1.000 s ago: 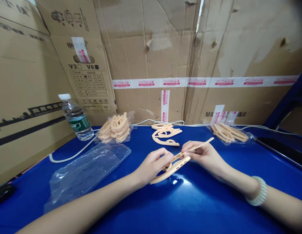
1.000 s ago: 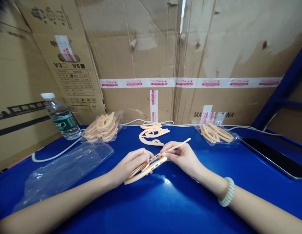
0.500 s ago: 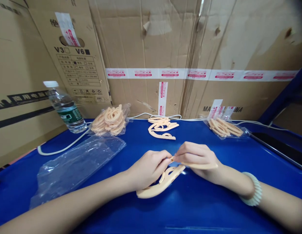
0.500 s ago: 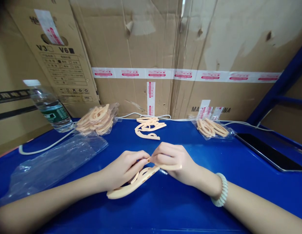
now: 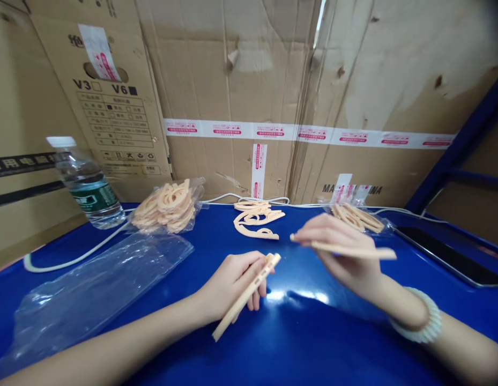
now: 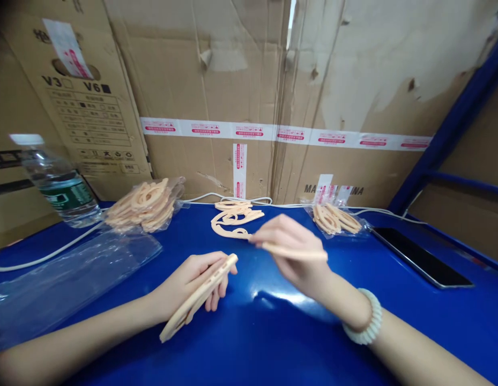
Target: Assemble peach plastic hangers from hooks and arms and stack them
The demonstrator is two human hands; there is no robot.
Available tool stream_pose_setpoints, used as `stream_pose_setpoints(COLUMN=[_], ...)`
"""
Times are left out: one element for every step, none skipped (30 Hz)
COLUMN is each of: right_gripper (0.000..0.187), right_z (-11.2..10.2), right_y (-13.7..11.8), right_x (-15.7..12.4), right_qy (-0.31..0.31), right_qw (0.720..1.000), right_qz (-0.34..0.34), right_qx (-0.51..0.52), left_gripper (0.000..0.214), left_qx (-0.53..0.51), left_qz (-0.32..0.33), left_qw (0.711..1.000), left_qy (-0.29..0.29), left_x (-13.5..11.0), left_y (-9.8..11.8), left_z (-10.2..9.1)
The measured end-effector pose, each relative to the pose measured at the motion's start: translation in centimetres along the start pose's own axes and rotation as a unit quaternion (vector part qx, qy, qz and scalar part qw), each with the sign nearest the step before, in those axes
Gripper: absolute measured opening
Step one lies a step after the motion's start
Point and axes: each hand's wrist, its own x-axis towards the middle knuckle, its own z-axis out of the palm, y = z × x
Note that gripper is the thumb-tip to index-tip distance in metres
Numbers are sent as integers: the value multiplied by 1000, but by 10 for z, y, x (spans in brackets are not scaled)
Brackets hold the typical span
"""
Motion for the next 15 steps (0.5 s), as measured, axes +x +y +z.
stream_pose_setpoints(right_gripper=[22, 19, 14, 11, 18, 31, 46, 57, 65, 69, 73, 75, 77, 79, 81], right_z=[-5, -10, -15, -18, -20, -22, -22, -21, -20, -19, -17, -16, -15, -14, -13], right_y=[8, 17, 26, 35, 43, 49, 53, 56, 57, 57, 56, 54, 52, 50, 48], right_x=[3, 4, 5, 4, 1, -1, -5, -7, -10, -11, -12, -12, -12, -11, -11], right_qy=[15, 8, -24, -70, -118, -160, -195, -220, -237, -250, -261, -270, -276, -283, -292], right_qw=[999, 994, 986, 971, 950, 927, 904, 884, 867, 853, 839, 826, 815, 806, 796], right_qz=[51, 104, 161, 222, 281, 331, 373, 407, 434, 456, 475, 492, 506, 517, 526], right_qx=[6, 17, 35, 54, 68, 76, 75, 68, 58, 50, 48, 51, 55, 61, 67], left_gripper=[33, 35, 37, 37, 37, 35, 32, 28, 25, 23, 22, 21, 22, 23, 25], left_qx=[-68, -125, -168, -200, -223, -237, -244, -250, -255, -262, -270, -279, -287, -295, -302], left_qz=[-20, -30, -35, -37, -38, -39, -39, -40, -44, -49, -55, -62, -68, -75, -80], left_qw=[997, 992, 985, 978, 972, 967, 964, 962, 960, 957, 955, 951, 948, 945, 942], left_qy=[5, 14, 26, 43, 62, 79, 93, 103, 110, 112, 114, 115, 117, 118, 119], left_x=[2, 5, 7, 8, 9, 10, 10, 10, 10, 10, 11, 11, 11, 11, 12], left_y=[-2, -3, -3, -3, -3, -2, -1, 0, 1, 2, 2, 2, 2, 2, 2], left_z=[0, -1, -2, -2, -3, -3, -4, -5, -6, -7, -8, -8, -9, -9, -10])
